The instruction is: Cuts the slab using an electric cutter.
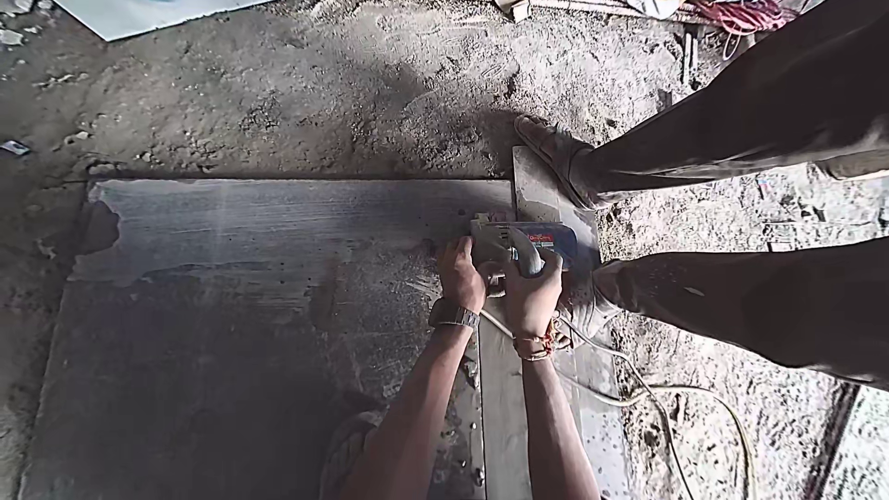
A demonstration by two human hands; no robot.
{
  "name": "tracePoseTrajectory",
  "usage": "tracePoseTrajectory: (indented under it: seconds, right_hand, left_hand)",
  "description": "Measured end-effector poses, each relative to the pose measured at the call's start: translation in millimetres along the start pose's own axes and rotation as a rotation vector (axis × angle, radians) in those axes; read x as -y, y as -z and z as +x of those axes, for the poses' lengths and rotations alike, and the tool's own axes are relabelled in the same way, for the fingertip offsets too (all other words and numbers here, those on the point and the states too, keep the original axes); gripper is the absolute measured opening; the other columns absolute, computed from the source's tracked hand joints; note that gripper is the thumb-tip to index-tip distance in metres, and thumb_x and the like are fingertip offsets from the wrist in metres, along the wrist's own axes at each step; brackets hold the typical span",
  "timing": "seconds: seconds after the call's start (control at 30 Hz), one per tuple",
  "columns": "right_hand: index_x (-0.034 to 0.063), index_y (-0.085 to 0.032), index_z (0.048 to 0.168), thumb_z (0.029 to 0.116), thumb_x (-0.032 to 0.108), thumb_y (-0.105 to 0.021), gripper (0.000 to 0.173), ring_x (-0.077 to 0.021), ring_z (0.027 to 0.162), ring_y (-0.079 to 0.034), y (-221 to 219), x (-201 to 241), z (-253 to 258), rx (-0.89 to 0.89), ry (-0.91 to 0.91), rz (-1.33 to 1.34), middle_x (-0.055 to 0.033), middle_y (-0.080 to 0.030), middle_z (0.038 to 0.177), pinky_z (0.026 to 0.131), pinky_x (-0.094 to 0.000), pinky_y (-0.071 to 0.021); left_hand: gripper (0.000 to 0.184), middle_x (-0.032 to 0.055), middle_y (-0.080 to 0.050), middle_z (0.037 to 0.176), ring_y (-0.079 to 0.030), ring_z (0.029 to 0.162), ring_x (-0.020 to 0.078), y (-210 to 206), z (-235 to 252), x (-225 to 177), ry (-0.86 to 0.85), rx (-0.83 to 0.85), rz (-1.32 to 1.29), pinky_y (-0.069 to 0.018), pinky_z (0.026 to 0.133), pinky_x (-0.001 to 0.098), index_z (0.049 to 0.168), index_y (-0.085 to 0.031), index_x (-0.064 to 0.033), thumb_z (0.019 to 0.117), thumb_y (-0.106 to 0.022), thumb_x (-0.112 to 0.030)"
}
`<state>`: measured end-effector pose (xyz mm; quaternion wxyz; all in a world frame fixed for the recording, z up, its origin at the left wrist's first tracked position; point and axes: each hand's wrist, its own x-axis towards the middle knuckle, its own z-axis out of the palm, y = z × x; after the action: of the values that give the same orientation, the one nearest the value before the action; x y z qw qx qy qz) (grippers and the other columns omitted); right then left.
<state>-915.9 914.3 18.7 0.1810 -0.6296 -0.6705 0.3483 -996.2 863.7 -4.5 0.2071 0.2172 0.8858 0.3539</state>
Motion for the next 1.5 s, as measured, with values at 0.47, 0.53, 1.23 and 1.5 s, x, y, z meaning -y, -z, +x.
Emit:
tracePoseTrajectory:
  seconds: [0.47,0.53,1.23,1.5]
  right_hand:
    - [0.0014,-0.057,0.123,0.0797,0.017,-0.083,0.053,-0.025,0.068,-0.067,-5.5,7.6,8.9,-0.014,-0.014,-0.01,-0.0103,-0.067,0.079,0.064,-0.0467,-0.0547]
    - [0.0015,-0.057,0.125,0.0803,0.017,-0.083,0.054,-0.0257,0.07,-0.067,-6.3,8.8,10.0,-0.012,-0.014,-0.006,-0.0109,-0.068,0.08,0.065,-0.0473,-0.0548]
    - [0.0024,-0.058,0.126,0.0796,0.017,-0.084,0.055,-0.0282,0.072,-0.068,-13.3,19.3,22.2,-0.044,-0.008,-0.024,-0.0125,-0.068,0.082,0.066,-0.0487,-0.0545]
    - [0.0024,-0.057,0.126,0.0795,0.017,-0.084,0.056,-0.029,0.074,-0.068,-15.5,23.7,27.0,-0.049,-0.003,-0.024,-0.0137,-0.069,0.084,0.068,-0.0489,-0.0545]
  left_hand:
    - [0.048,0.0226,-0.07,0.119,-0.064,0.117,0.0403,-2.1,11.5,-1.1,-0.01,-0.019,-0.003,-0.0459,0.106,0.0536,0.117,-0.071,0.0036,0.0768,-0.089,-0.016]
    - [0.048,0.0227,-0.07,0.119,-0.063,0.117,0.0399,-1.2,13.1,-1.8,-0.003,-0.012,-0.002,-0.045,0.106,0.0535,0.118,-0.071,0.0035,0.0774,-0.088,-0.016]
    - [0.044,0.0213,-0.068,0.121,-0.061,0.12,0.0379,1.6,30.4,-10.2,0.022,0.005,0.003,-0.0445,0.108,0.0505,0.117,-0.071,0.0019,0.0792,-0.088,-0.015]
    - [0.049,0.0223,-0.066,0.126,-0.059,0.124,0.0384,2.7,37.3,-11.8,0.043,0.029,-0.003,-0.0432,0.109,0.0516,0.122,-0.07,0.0015,0.0796,-0.088,-0.016]
